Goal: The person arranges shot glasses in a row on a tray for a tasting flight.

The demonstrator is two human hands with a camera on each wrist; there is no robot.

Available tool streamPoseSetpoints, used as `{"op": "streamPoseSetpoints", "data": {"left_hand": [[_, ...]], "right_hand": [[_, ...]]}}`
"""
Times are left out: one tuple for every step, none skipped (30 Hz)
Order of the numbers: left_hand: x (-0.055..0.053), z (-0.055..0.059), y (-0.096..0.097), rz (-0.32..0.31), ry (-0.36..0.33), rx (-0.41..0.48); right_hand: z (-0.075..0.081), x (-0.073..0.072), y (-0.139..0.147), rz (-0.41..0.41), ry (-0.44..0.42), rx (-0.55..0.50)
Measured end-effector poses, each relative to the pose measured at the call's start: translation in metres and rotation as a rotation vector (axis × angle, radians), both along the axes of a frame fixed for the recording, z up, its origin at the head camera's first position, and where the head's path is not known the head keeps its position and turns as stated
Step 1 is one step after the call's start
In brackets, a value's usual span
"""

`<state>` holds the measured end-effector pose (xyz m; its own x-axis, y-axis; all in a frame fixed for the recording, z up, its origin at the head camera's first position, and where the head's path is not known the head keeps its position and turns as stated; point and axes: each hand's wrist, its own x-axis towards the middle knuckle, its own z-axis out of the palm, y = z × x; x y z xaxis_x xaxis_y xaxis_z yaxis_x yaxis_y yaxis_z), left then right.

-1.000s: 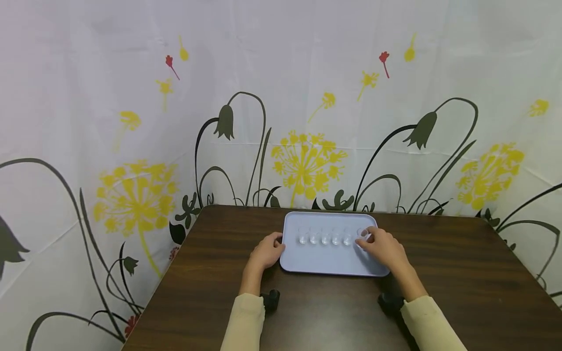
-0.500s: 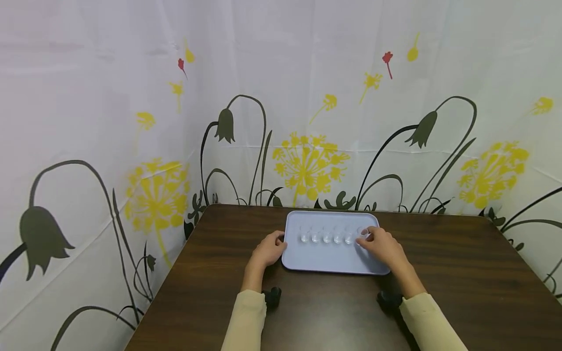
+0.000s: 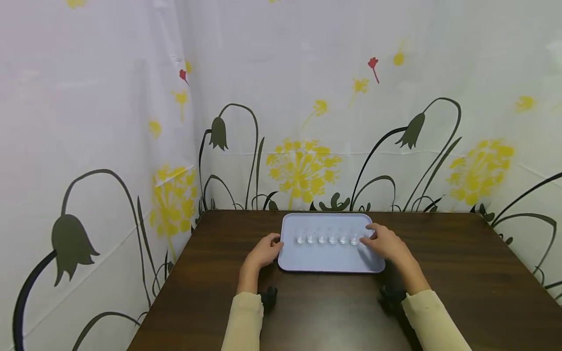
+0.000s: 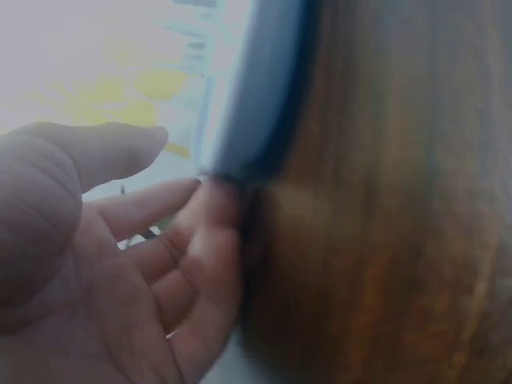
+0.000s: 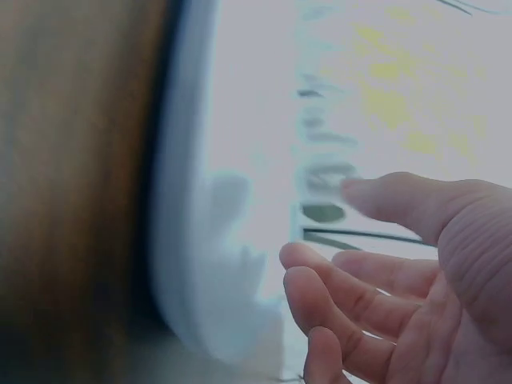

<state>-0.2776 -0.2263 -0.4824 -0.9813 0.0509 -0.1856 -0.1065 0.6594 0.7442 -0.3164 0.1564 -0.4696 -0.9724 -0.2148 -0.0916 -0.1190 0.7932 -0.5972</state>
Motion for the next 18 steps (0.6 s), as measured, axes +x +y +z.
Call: {"op": "streamPoseSetpoints", "data": {"left_hand": [[0.002, 0.002, 0.0, -0.001, 0.005, -0.021], [0.003, 0.005, 0.0, 0.004, 0.009, -0.046], [0.005, 0.009, 0.001, 0.009, 0.015, -0.076], [0.005, 0.014, 0.001, 0.012, 0.026, -0.109], [0.005, 0.019, 0.001, 0.018, 0.033, -0.139], [0.005, 0.026, 0.001, 0.023, 0.045, -0.166], [0.004, 0.034, 0.001, 0.033, 0.06, -0.19], [0.003, 0.042, 0.001, 0.034, 0.082, -0.213], [0.002, 0.05, 0.0, 0.031, 0.105, -0.231], [0.001, 0.057, -0.001, 0.028, 0.124, -0.253], [0.0, 0.063, -0.002, 0.023, 0.139, -0.275], [-0.001, 0.068, -0.002, 0.017, 0.148, -0.294], [-0.001, 0.073, -0.003, 0.007, 0.155, -0.311], [-0.002, 0.076, -0.004, -0.005, 0.157, -0.328], [-0.003, 0.079, -0.004, -0.021, 0.157, -0.337], [-0.005, 0.081, -0.005, -0.037, 0.152, -0.342], [-0.007, 0.084, -0.005, -0.056, 0.152, -0.343], [-0.009, 0.086, -0.005, -0.075, 0.156, -0.347]], "right_hand": [[0.004, 0.002, 0.003, -0.004, 0.0, -0.018], [0.008, 0.004, 0.006, -0.002, 0.002, -0.031], [0.012, 0.007, 0.008, -0.002, -0.001, -0.047], [0.016, 0.009, 0.01, 0.003, -0.002, -0.062], [0.021, 0.011, 0.011, 0.009, -0.004, -0.074], [0.026, 0.012, 0.012, 0.02, -0.002, -0.086], [0.031, 0.013, 0.012, 0.03, 0.004, -0.087], [0.036, 0.014, 0.012, 0.04, 0.009, -0.086], [0.041, 0.013, 0.011, 0.049, 0.014, -0.084], [0.045, 0.013, 0.01, 0.063, 0.022, -0.083], [0.05, 0.012, 0.009, 0.072, 0.026, -0.083], [0.053, 0.012, 0.009, 0.079, 0.03, -0.083], [0.057, 0.011, 0.008, 0.082, 0.033, -0.082], [0.06, 0.011, 0.008, 0.084, 0.038, -0.08], [0.063, 0.011, 0.008, 0.087, 0.05, -0.074], [0.065, 0.011, 0.008, 0.086, 0.061, -0.07], [0.068, 0.01, 0.009, 0.086, 0.076, -0.063], [0.07, 0.01, 0.01, 0.084, 0.092, -0.059]]}}
